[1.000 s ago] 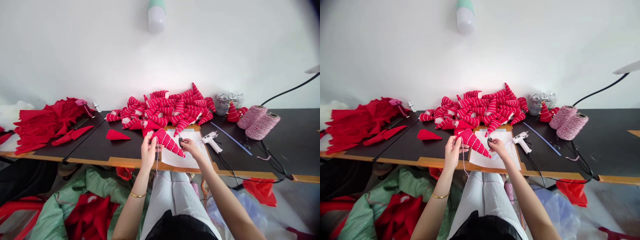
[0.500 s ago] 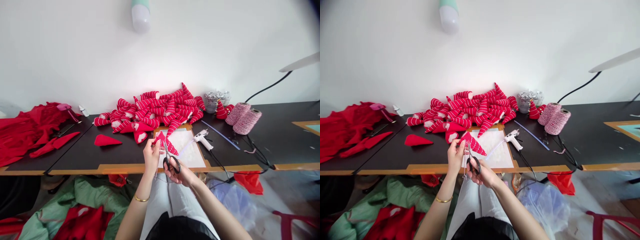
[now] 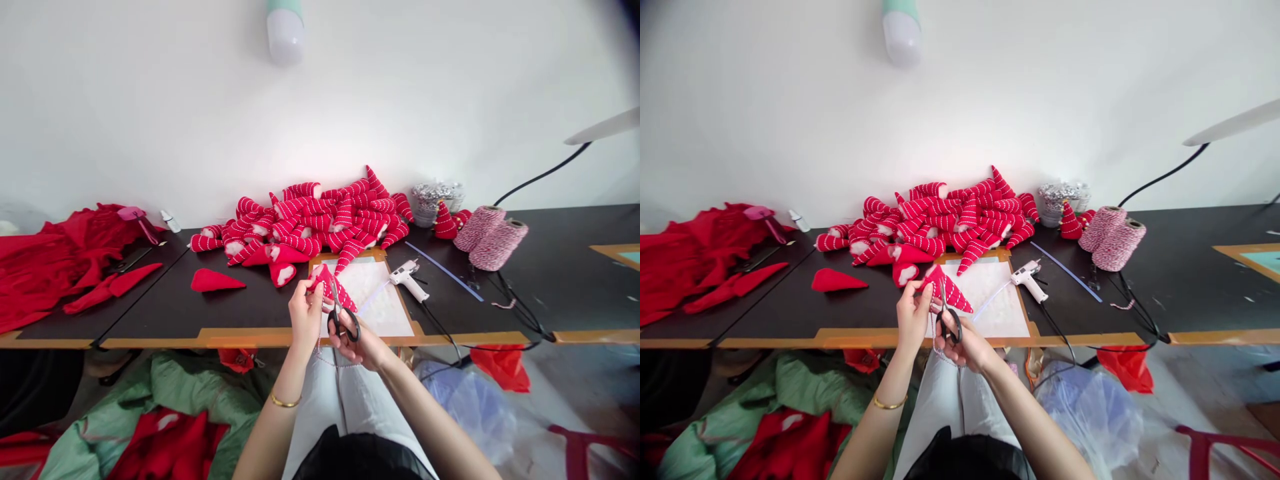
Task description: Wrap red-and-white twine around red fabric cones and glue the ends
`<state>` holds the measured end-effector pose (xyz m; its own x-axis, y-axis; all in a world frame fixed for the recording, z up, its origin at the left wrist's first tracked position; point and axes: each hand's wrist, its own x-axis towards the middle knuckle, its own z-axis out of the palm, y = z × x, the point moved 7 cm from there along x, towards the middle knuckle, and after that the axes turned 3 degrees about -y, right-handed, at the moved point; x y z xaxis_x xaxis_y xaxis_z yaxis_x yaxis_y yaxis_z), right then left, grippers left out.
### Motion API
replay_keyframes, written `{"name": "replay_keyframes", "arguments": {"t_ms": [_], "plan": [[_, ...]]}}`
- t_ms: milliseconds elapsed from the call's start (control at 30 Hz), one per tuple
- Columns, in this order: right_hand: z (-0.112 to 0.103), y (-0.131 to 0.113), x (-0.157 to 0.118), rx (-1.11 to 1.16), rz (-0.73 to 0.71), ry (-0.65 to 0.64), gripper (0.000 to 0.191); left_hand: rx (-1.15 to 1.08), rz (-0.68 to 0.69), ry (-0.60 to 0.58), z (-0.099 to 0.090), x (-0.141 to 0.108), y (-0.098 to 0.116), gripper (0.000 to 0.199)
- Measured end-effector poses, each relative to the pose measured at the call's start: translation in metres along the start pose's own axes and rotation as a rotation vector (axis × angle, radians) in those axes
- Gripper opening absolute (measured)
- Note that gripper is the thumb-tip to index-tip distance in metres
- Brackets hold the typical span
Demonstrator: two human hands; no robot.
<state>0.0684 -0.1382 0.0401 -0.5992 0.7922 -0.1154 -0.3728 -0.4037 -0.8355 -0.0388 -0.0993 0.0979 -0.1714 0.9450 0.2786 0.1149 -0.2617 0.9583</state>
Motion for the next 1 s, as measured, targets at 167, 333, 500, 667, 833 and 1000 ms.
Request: {"name": "replay_keyframes", "arguments": {"t_ms": [167, 333, 500, 667, 833, 1000], "plan": [[0.005, 0.0, -0.003, -0.004, -0.005, -0.055, 0.059, 0.016, -0.006, 0.027, 0.0, 0.002, -0.003, 0.031], [0.006, 0.005, -0.003, 0.004, 0.013, -0.067, 0.058, 0.047, -0.003, 0.056, -0.003, 0.002, 0.0, 0.03], [0.004, 0.007, -0.001, 0.029, 0.015, -0.052, 0.058, 0.06, 0.01, 0.057, -0.003, 0.0, 0.003, 0.03], [0.003, 0.008, -0.001, 0.028, 0.026, -0.033, 0.06, 0.052, 0.013, 0.041, -0.001, -0.001, -0.001, 0.029], [0.002, 0.007, 0.0, 0.031, 0.019, -0.022, 0.06, 0.033, 0.0, 0.043, -0.002, -0.001, -0.002, 0.029], [-0.001, 0.001, 0.001, 0.014, 0.0, 0.014, 0.061, 0.041, -0.025, 0.004, 0.001, -0.002, -0.007, 0.03]]}}
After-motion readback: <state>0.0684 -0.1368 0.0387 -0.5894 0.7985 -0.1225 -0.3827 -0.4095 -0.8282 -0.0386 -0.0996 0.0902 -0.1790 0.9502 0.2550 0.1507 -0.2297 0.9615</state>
